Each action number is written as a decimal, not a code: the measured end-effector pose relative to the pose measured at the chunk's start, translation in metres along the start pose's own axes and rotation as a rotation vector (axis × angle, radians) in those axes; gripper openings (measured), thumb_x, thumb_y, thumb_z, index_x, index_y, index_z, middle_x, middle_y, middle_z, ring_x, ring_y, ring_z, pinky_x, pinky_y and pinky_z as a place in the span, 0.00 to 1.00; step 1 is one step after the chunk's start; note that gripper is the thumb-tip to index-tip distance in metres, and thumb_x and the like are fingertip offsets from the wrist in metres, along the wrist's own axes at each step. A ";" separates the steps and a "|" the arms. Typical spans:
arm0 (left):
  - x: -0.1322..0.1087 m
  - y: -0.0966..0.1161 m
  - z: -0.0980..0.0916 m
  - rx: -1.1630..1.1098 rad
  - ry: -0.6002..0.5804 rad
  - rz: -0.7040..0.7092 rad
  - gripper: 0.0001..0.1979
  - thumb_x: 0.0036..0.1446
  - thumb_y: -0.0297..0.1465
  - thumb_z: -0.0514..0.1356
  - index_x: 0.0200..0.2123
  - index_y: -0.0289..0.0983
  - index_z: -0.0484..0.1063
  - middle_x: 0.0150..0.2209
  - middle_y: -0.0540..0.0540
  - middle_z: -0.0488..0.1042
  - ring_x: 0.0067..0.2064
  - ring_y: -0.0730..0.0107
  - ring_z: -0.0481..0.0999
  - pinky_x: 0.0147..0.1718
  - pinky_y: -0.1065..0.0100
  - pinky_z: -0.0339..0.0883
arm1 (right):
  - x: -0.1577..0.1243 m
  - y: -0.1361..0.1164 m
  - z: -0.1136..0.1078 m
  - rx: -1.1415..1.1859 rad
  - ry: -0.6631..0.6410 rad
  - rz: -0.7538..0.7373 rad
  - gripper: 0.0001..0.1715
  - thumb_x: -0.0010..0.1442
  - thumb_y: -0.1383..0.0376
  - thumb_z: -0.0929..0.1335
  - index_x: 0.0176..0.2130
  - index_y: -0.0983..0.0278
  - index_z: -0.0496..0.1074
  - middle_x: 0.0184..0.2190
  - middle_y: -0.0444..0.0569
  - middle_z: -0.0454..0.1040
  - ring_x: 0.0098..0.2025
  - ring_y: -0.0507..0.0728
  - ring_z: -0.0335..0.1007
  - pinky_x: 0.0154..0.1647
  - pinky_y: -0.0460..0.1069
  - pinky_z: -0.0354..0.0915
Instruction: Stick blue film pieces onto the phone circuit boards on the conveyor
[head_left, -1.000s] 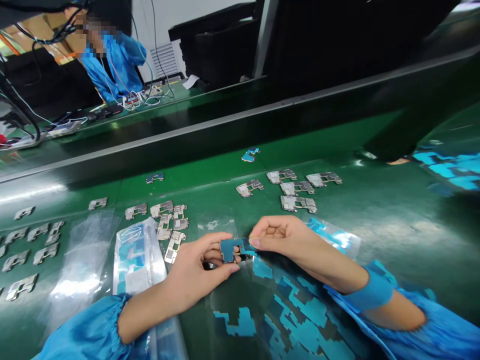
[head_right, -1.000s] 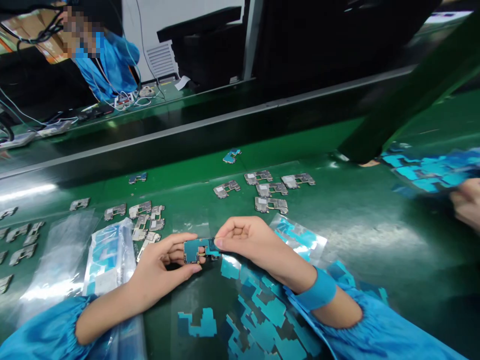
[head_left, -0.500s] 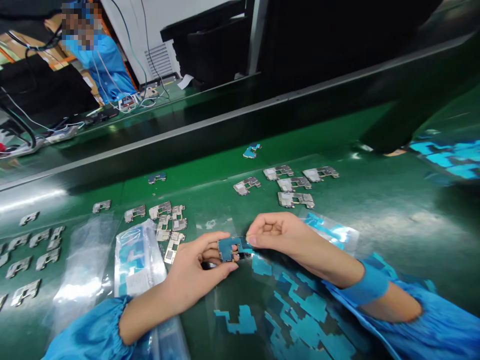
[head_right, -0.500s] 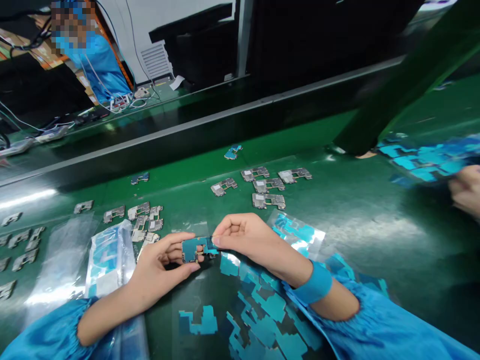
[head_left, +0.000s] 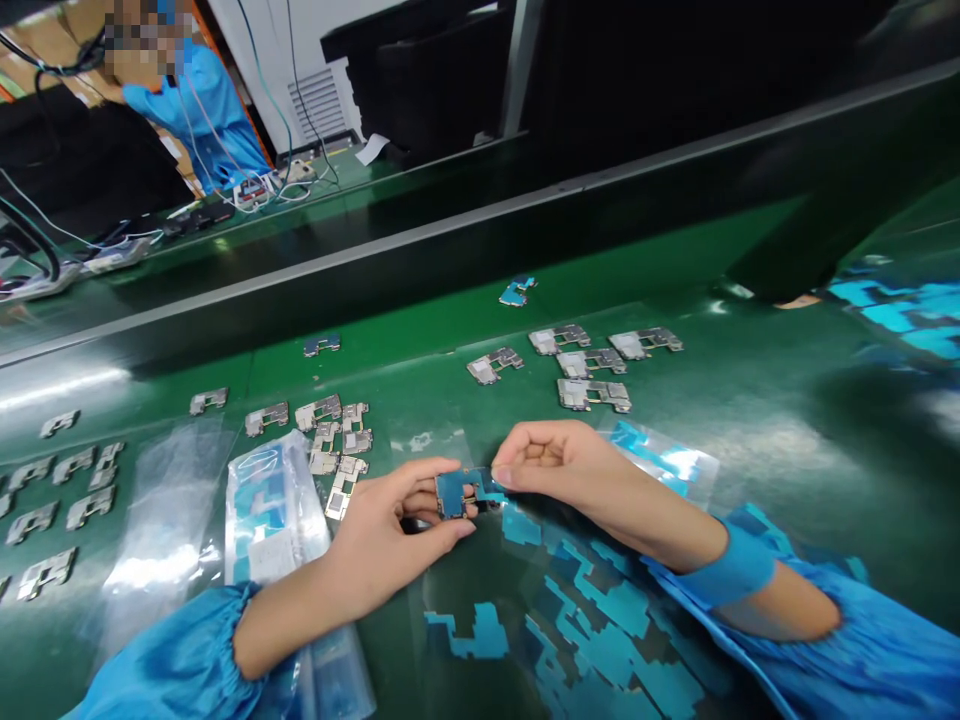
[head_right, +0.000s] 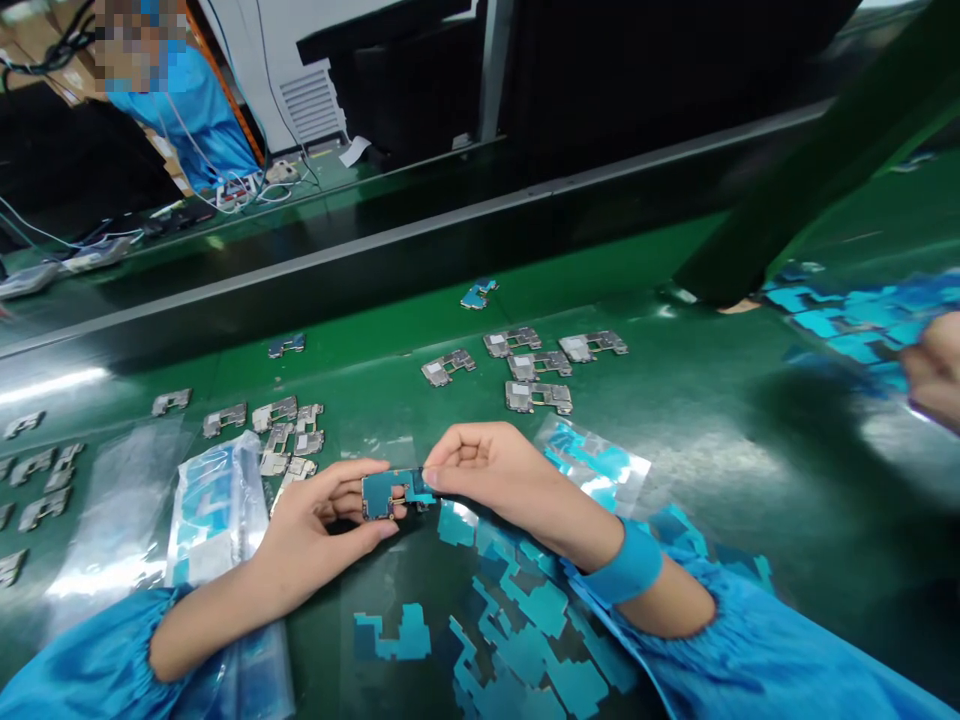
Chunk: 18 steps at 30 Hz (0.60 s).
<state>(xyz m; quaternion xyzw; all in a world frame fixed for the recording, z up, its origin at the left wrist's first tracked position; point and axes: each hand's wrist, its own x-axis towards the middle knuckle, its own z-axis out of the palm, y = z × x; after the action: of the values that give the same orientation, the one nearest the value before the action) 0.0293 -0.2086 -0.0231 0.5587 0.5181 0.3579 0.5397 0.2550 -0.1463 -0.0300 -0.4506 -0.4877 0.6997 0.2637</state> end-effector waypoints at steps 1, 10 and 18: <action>0.000 0.000 0.000 -0.001 0.000 -0.002 0.22 0.52 0.28 0.71 0.52 0.39 0.76 0.39 0.46 0.87 0.41 0.61 0.87 0.42 0.65 0.83 | 0.000 0.000 0.000 0.002 0.000 0.001 0.15 0.46 0.58 0.82 0.28 0.63 0.79 0.23 0.44 0.74 0.27 0.51 0.65 0.27 0.47 0.60; -0.001 -0.002 0.001 -0.013 -0.021 0.040 0.23 0.53 0.27 0.70 0.54 0.38 0.75 0.41 0.44 0.86 0.43 0.60 0.87 0.42 0.64 0.83 | 0.001 0.003 -0.001 0.011 -0.008 0.022 0.13 0.46 0.59 0.82 0.29 0.62 0.80 0.24 0.44 0.75 0.29 0.52 0.67 0.29 0.47 0.62; -0.003 0.003 -0.007 -0.008 -0.075 0.055 0.15 0.71 0.36 0.57 0.56 0.39 0.75 0.42 0.45 0.86 0.37 0.70 0.85 0.41 0.69 0.81 | 0.002 0.003 -0.001 0.030 -0.019 0.047 0.13 0.46 0.60 0.81 0.29 0.63 0.79 0.26 0.46 0.79 0.30 0.52 0.71 0.32 0.46 0.64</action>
<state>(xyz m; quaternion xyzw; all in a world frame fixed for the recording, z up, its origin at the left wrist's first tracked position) 0.0228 -0.2099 -0.0183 0.5836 0.4806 0.3532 0.5510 0.2554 -0.1453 -0.0333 -0.4512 -0.4690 0.7172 0.2494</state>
